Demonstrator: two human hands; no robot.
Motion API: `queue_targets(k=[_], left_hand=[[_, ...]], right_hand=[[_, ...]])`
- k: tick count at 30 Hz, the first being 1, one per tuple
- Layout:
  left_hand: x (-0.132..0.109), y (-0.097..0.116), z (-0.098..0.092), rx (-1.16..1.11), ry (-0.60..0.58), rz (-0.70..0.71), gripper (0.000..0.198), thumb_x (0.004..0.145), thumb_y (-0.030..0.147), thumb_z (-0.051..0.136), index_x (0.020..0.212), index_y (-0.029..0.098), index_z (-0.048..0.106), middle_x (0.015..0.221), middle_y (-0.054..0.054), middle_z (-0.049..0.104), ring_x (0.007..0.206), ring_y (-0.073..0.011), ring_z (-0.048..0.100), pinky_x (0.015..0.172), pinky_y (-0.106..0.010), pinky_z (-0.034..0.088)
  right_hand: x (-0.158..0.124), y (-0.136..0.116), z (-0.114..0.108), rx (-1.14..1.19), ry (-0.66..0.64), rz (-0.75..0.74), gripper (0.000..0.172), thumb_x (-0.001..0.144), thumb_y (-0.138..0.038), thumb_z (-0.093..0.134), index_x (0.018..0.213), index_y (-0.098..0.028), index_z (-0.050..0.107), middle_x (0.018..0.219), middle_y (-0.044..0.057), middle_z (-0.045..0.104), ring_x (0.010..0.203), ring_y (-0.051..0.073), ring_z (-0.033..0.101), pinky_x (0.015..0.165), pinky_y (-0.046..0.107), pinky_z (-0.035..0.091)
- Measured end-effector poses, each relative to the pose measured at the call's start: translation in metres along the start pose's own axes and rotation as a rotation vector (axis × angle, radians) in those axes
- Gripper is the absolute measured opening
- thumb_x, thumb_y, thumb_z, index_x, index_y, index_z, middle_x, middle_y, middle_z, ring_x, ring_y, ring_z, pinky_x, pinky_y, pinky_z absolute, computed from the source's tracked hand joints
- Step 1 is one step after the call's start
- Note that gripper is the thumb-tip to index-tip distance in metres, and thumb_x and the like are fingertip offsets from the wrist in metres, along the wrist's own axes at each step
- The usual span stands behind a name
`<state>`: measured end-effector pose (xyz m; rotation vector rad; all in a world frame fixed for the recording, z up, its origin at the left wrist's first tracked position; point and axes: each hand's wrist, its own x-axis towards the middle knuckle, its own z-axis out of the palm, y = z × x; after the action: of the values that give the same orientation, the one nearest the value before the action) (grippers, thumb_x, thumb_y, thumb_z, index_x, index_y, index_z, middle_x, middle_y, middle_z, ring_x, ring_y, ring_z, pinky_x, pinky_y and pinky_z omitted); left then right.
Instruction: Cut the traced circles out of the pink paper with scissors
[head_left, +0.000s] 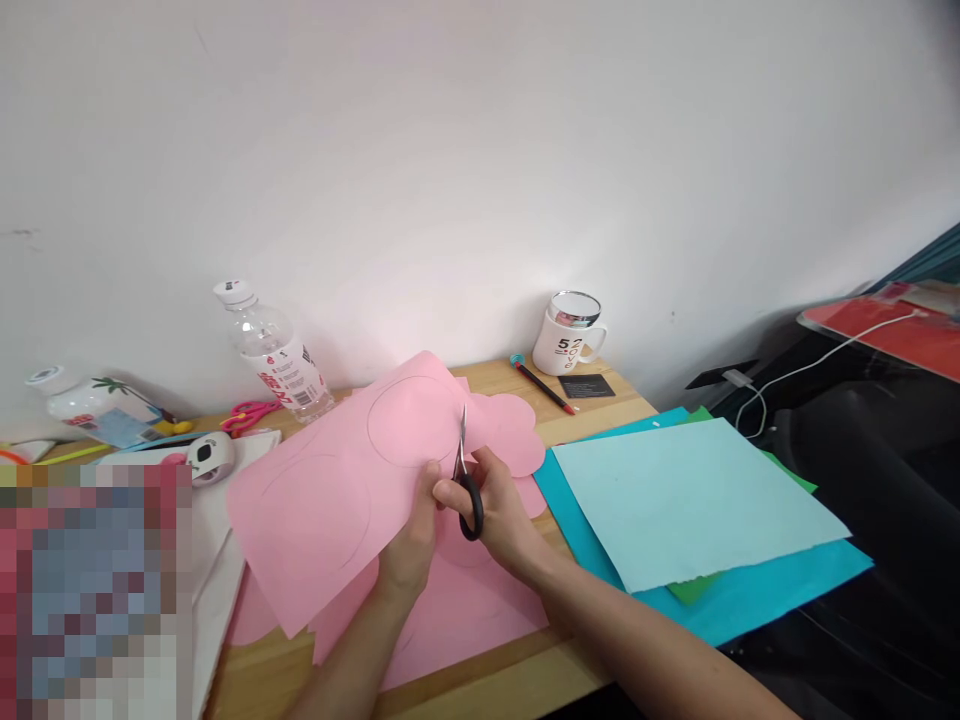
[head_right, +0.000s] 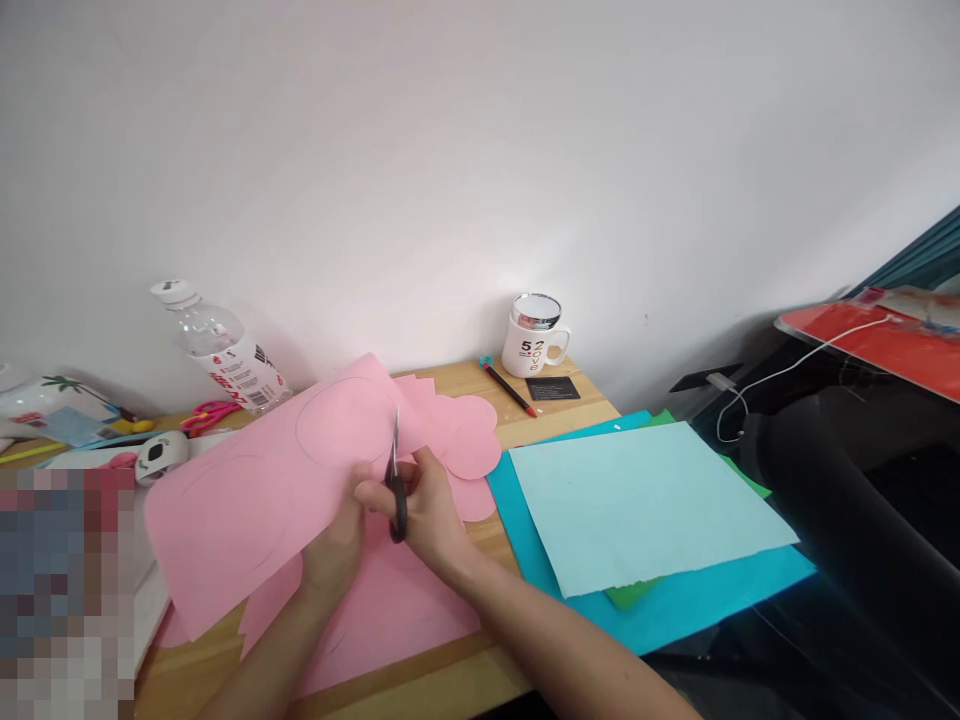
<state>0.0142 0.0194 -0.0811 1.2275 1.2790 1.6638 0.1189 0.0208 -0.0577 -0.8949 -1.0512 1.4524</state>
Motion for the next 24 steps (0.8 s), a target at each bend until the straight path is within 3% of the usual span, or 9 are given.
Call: queue_targets(k=[2, 6, 12, 19, 24], left_hand=[[0.000, -0.004, -0.001, 0.033, 0.054, 0.055, 0.024, 0.076, 0.042, 0.067, 0.087, 0.020, 0.069, 0.086, -0.004, 0.070, 0.092, -0.0209, 0.065, 0.094, -0.035, 0.049], [0.001, -0.009, -0.004, 0.051, 0.002, 0.065, 0.030, 0.077, 0.045, 0.066, 0.096, 0.022, 0.069, 0.096, -0.004, 0.071, 0.102, -0.0211, 0.064, 0.099, -0.034, 0.047], [0.001, -0.003, -0.001, 0.021, -0.013, 0.047, 0.026, 0.075, 0.041, 0.068, 0.090, 0.019, 0.069, 0.092, -0.005, 0.072, 0.094, -0.0208, 0.066, 0.097, -0.037, 0.048], [0.001, 0.003, 0.000, -0.038, -0.015, -0.058, 0.030, 0.069, 0.050, 0.070, 0.079, 0.022, 0.068, 0.084, -0.003, 0.069, 0.089, -0.0219, 0.065, 0.093, -0.039, 0.050], [0.003, 0.000, -0.003, -0.013, -0.066, 0.010, 0.022, 0.075, 0.044, 0.067, 0.080, 0.022, 0.068, 0.080, -0.001, 0.068, 0.082, -0.0182, 0.064, 0.088, -0.032, 0.051]], right_hand=[[0.001, -0.002, 0.000, 0.007, 0.009, -0.023, 0.041, 0.063, -0.037, 0.079, 0.075, -0.021, 0.044, 0.056, -0.008, 0.044, 0.050, 0.008, 0.034, 0.044, 0.020, 0.028], [0.002, -0.005, -0.001, -0.013, -0.013, -0.029, 0.042, 0.063, -0.043, 0.078, 0.076, -0.021, 0.045, 0.054, -0.010, 0.038, 0.048, 0.007, 0.027, 0.045, 0.021, 0.029], [0.001, -0.007, -0.001, -0.026, -0.035, -0.031, 0.043, 0.065, -0.048, 0.075, 0.082, -0.022, 0.046, 0.059, -0.006, 0.047, 0.056, 0.012, 0.041, 0.051, 0.024, 0.037], [0.001, -0.010, -0.001, -0.099, -0.002, -0.005, 0.046, 0.064, -0.052, 0.074, 0.083, -0.022, 0.044, 0.059, -0.003, 0.054, 0.055, 0.013, 0.044, 0.049, 0.025, 0.037], [0.000, -0.008, -0.001, -0.089, 0.005, 0.002, 0.042, 0.065, -0.048, 0.074, 0.078, -0.022, 0.043, 0.056, -0.005, 0.051, 0.055, 0.012, 0.042, 0.045, 0.023, 0.033]])
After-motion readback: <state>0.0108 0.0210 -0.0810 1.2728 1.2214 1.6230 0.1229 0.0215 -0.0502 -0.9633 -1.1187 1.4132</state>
